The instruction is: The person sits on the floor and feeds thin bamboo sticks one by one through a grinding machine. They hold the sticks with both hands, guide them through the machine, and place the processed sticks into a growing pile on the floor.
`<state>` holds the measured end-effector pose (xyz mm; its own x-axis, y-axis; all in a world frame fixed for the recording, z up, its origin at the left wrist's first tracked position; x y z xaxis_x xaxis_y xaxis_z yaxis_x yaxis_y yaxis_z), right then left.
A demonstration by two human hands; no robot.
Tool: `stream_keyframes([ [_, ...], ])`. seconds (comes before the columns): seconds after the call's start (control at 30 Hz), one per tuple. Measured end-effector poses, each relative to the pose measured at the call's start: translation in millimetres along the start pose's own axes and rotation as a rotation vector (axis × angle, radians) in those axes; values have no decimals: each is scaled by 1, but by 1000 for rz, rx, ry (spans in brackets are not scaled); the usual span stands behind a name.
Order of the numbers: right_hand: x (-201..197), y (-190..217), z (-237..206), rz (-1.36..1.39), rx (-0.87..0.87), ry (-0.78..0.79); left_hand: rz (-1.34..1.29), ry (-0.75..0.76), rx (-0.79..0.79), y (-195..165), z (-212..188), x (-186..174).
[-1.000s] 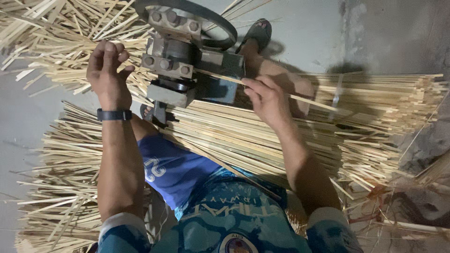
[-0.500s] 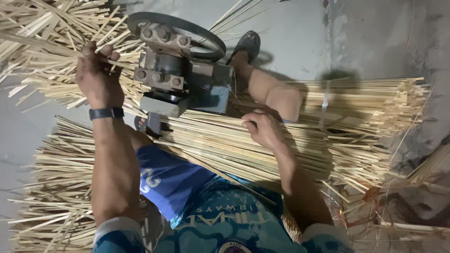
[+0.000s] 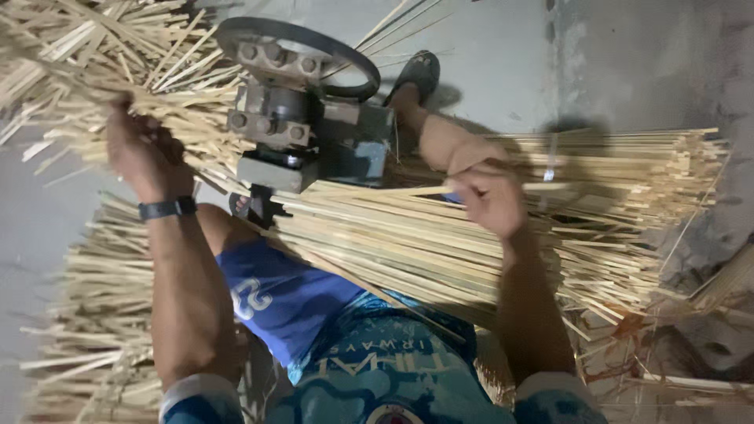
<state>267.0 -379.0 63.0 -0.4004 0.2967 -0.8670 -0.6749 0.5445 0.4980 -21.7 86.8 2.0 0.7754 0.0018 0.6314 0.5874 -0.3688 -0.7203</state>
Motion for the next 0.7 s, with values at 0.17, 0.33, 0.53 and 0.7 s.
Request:
stream_keyframes([
  [0.17,-26,-17,6,-129,62,-202,60,44,-51,17,-19,3],
  [0.33,0,34,25,-188,-112,-269,171,75,-41,26,-25,16],
  [0.53,18,68,22,-480,-237,-507,195,93,-94,39,-24,30],
  [0.7,54,30,16,-84,91,-211,115,125,-93,37,-20,44],
])
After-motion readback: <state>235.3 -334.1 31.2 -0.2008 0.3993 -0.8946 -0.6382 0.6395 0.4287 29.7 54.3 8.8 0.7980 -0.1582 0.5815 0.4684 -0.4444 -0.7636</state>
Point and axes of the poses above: each hand's wrist, its own z-axis towards the middle knuckle, its own x-axis out of the palm, y = z × x, the point moved 7 cm from there along z, towards the middle knuckle, and after that the axes turned 15 degrees about -z, right-handed, at the moved point
